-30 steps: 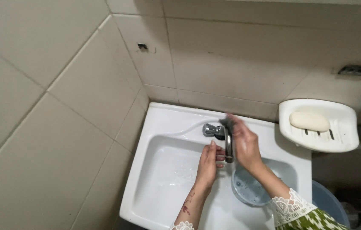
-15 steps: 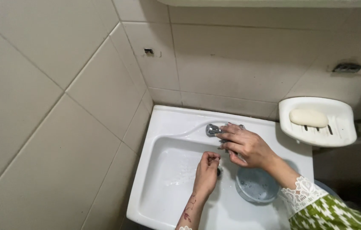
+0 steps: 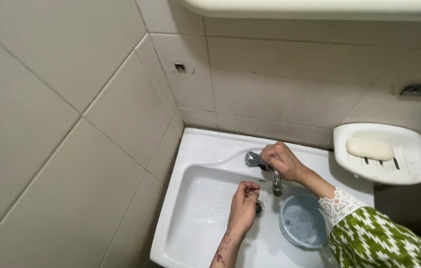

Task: Cleaning a bathroom sink using a sponge and soapy water.

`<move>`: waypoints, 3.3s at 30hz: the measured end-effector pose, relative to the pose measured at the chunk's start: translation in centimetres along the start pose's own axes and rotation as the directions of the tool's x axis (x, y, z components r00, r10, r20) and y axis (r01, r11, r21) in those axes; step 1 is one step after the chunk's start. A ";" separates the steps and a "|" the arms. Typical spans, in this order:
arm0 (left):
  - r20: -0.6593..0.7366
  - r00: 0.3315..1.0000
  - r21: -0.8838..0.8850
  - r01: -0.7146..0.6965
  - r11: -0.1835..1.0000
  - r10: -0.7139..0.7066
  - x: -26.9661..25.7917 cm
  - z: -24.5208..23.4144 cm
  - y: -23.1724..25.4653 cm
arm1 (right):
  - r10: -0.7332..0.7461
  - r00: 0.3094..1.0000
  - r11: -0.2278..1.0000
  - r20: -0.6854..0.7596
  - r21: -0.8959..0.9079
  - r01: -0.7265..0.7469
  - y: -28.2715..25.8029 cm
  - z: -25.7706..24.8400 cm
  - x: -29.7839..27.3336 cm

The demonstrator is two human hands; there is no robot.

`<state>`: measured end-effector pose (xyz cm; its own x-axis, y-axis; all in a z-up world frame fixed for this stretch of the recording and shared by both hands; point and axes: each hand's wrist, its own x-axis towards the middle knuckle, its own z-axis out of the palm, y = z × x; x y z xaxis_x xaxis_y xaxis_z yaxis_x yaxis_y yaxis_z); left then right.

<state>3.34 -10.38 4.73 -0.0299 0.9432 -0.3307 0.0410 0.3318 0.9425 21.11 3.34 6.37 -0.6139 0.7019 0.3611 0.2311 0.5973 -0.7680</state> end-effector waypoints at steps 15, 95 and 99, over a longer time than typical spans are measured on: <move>0.021 0.993 -0.109 0.115 0.987 -0.113 0.6 1.6 0.1 | 0.238 0.970 0.906 -0.053 0.371 -0.202 7.0 2.3 0.0; 0.026 0.988 -0.081 0.157 0.984 -0.155 -3.8 -2.3 -3.8 | 0.168 0.546 0.317 0.821 -0.569 0.758 -5.9 4.2 -0.9; 0.042 0.985 -0.078 0.170 0.982 -0.167 -3.7 -2.1 -2.7 | 0.538 0.609 0.163 0.582 -0.781 0.603 -3.4 7.7 -1.4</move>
<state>1.22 -14.76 3.55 0.0051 0.8741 -0.4856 -0.0423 0.4854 0.8733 15.38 -2.68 4.44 -0.6892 0.5230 -0.5015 0.2568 0.8234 0.5060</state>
